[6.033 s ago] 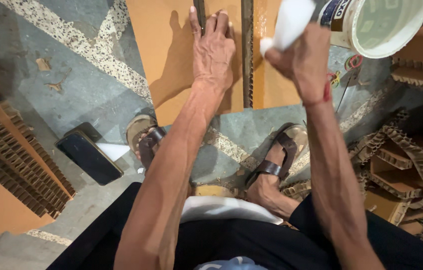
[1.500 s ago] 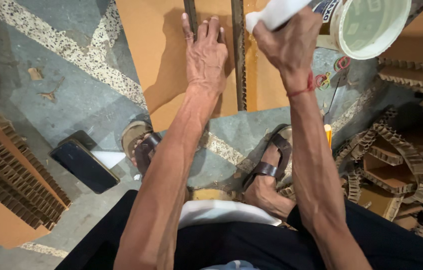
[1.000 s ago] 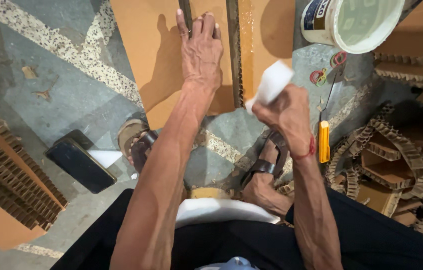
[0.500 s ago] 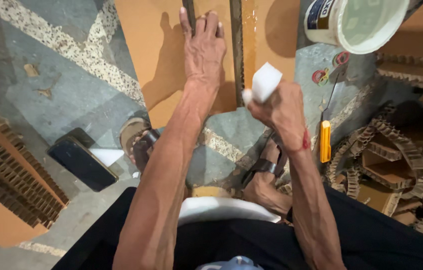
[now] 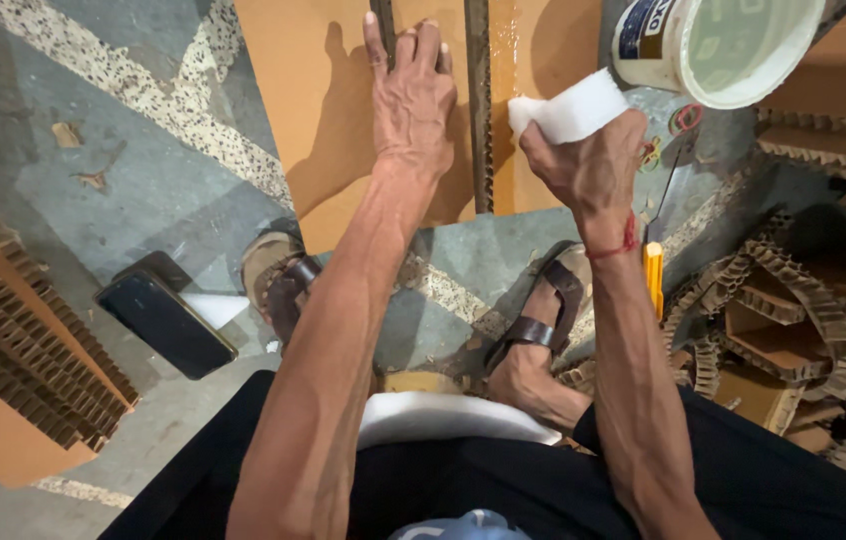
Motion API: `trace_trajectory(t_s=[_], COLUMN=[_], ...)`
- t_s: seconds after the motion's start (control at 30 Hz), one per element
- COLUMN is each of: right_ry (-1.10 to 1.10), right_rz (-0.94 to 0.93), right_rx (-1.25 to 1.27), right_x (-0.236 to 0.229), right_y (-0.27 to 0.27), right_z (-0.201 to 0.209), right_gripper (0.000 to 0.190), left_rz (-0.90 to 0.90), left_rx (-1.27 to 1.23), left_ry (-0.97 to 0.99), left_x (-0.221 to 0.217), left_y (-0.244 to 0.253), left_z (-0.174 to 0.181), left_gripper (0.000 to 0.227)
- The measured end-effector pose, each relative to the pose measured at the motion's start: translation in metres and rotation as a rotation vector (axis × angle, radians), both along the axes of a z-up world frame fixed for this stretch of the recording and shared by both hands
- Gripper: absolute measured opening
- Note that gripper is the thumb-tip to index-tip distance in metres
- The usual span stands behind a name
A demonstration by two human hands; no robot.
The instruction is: The person applies glue to the edges of corrugated cardboard pieces using a foam applicator, then folds and presses the pieces together to form box structures. The person repeats this process for multiple units, stacking completed boxes aside.
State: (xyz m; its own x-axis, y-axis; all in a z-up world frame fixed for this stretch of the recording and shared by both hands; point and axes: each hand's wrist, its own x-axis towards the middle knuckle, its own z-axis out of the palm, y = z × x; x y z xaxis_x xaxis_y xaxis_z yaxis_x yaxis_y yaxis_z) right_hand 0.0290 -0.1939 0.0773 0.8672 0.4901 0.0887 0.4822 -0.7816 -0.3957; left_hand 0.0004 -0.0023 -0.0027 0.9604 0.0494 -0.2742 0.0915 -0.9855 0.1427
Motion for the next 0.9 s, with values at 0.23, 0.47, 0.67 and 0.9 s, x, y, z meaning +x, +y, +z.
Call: trace_trajectory(t_s=[0.23, 0.47, 0.67, 0.9], right_ry=[0.356, 0.580, 0.638, 0.672], right_rz=[-0.162, -0.189, -0.263, -0.304], right_rx=[0.011, -0.154, -0.172, -0.050], right_x=[-0.032, -0.049, -0.045, -0.033], right_y=[-0.007, -0.028, -0.028, -0.018], right_z=[0.015, 0.016, 0.031, 0.032], right_gripper=[0.027, 0.038, 0.049, 0.043], left_rz=[0.005, -0.004, 0.004, 0.014], left_rx=[0.036, 0.062, 0.055, 0.004], left_ry=[-0.097, -0.076, -0.065, -0.137], left_x=[0.000, -0.002, 0.001, -0.001], left_y=[-0.001, -0.002, -0.002, 0.000], left_z=[-0.003, -0.004, -0.001, -0.003], left_gripper=[0.050, 0.051, 0.051, 0.051])
